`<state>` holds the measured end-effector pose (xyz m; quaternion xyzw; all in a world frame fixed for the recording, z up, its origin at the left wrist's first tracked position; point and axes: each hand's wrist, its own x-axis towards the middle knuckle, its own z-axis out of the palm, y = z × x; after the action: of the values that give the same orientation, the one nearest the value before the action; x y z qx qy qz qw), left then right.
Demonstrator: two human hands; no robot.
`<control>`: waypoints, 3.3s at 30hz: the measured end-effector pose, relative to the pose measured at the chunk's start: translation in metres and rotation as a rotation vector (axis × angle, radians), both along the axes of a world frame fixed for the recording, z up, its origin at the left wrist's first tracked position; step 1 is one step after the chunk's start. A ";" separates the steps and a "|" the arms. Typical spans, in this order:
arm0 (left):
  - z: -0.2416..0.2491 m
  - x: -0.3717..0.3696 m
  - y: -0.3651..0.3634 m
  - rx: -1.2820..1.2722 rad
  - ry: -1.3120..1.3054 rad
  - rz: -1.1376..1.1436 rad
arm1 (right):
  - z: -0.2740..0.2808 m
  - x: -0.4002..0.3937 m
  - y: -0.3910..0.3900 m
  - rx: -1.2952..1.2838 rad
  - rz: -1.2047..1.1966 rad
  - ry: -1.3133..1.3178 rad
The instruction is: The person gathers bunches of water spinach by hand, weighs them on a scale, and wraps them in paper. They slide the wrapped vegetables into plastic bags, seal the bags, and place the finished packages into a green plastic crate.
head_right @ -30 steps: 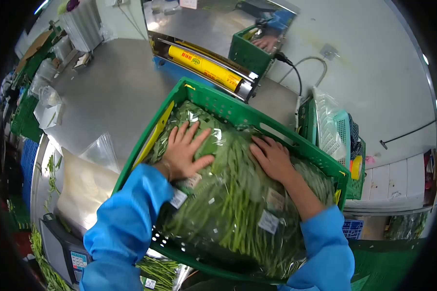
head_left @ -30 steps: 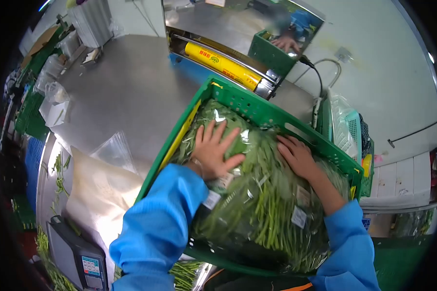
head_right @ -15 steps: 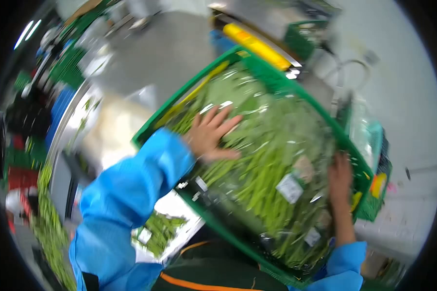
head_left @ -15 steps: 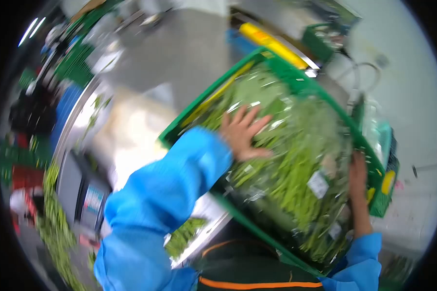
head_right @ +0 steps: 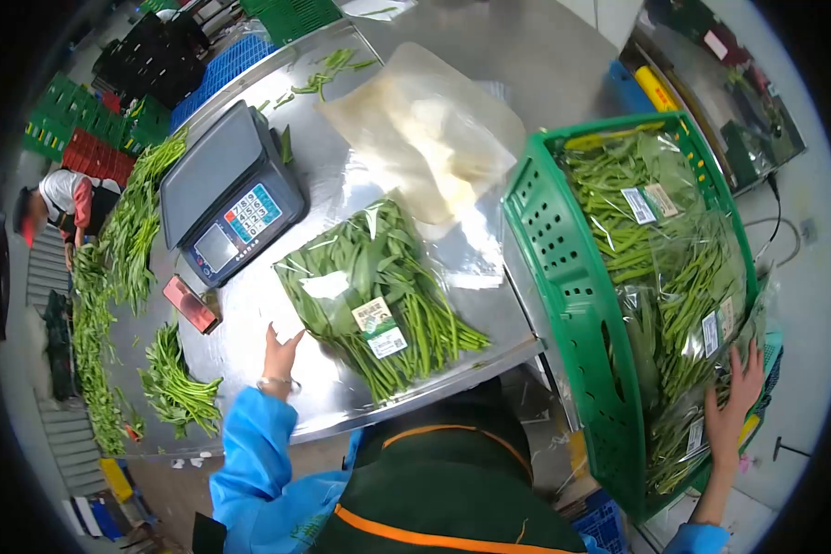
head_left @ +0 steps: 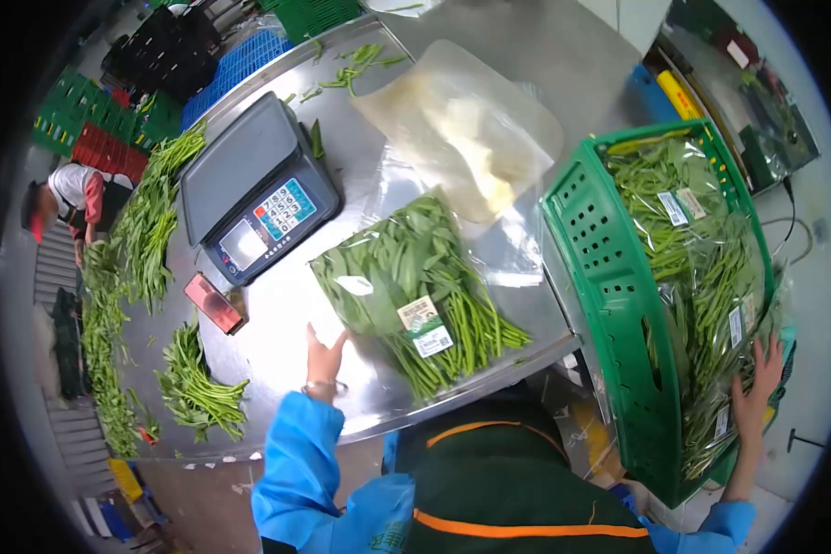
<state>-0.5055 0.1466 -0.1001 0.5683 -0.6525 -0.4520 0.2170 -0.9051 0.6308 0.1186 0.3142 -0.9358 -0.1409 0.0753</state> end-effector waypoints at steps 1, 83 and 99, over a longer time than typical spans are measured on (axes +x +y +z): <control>0.022 -0.009 0.012 0.419 0.116 0.095 | 0.016 0.015 -0.032 -0.205 0.097 -0.011; 0.180 -0.469 0.120 -0.726 -0.102 -1.593 | 0.009 -0.037 -0.003 -0.730 0.288 -0.327; 0.111 -0.082 0.096 -0.587 0.258 -0.848 | 0.053 0.056 -0.158 -0.698 0.817 -0.484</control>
<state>-0.5874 0.2424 0.0108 0.1094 -0.8920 -0.3646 0.2437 -0.8492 0.4726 0.1717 0.6290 -0.7207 0.2916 0.0066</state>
